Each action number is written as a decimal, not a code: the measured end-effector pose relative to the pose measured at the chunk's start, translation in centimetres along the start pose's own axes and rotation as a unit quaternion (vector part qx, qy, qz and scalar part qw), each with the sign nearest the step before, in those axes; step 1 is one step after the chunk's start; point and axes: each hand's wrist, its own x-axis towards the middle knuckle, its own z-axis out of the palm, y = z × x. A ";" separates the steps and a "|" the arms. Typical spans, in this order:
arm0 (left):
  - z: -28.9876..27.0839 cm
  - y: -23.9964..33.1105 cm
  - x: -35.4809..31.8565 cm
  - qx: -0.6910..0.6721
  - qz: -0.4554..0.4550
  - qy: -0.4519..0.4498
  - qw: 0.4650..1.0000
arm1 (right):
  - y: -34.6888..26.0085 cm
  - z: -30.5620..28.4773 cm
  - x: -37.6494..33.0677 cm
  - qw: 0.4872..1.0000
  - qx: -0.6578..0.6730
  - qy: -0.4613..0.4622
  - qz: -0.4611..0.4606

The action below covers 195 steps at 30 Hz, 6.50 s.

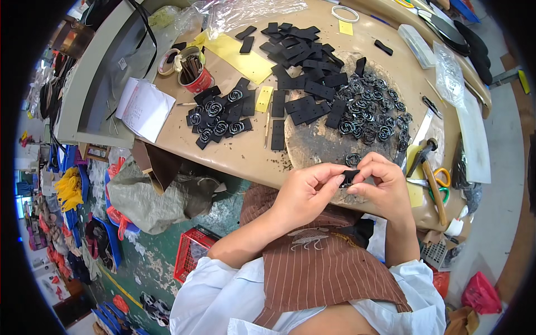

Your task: The person repeatedly picks up small black rectangular pieces and metal springs from a table, inserts the springs into the pieces, and places the assembled units into a growing pile. The process is continuous and repetitive throughout the clip.

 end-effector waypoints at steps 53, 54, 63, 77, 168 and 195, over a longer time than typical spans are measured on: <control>-0.9 -3.0 -0.4 -0.322 0.055 0.077 0.942 | 1.7 5.6 -1.3 0.976 0.202 0.076 -0.005; -1.5 -2.8 -0.5 -0.287 0.049 0.078 0.954 | 1.7 5.4 -1.2 0.977 0.200 0.069 0.007; -16.7 -3.7 3.1 0.216 0.115 0.458 0.855 | 2.7 0.0 0.0 0.968 -0.223 0.076 0.083; 0.0 -3.5 1.6 -0.180 0.025 0.035 0.983 | 3.0 2.9 0.6 0.983 0.137 0.105 0.064; 0.0 -0.4 -1.7 -0.238 -0.033 0.057 0.969 | -0.8 1.4 1.9 0.902 -0.260 -0.015 -0.343; -2.1 -0.5 -1.3 -0.230 -0.115 -0.086 0.963 | 0.4 0.6 1.9 0.963 -0.028 -0.127 -0.237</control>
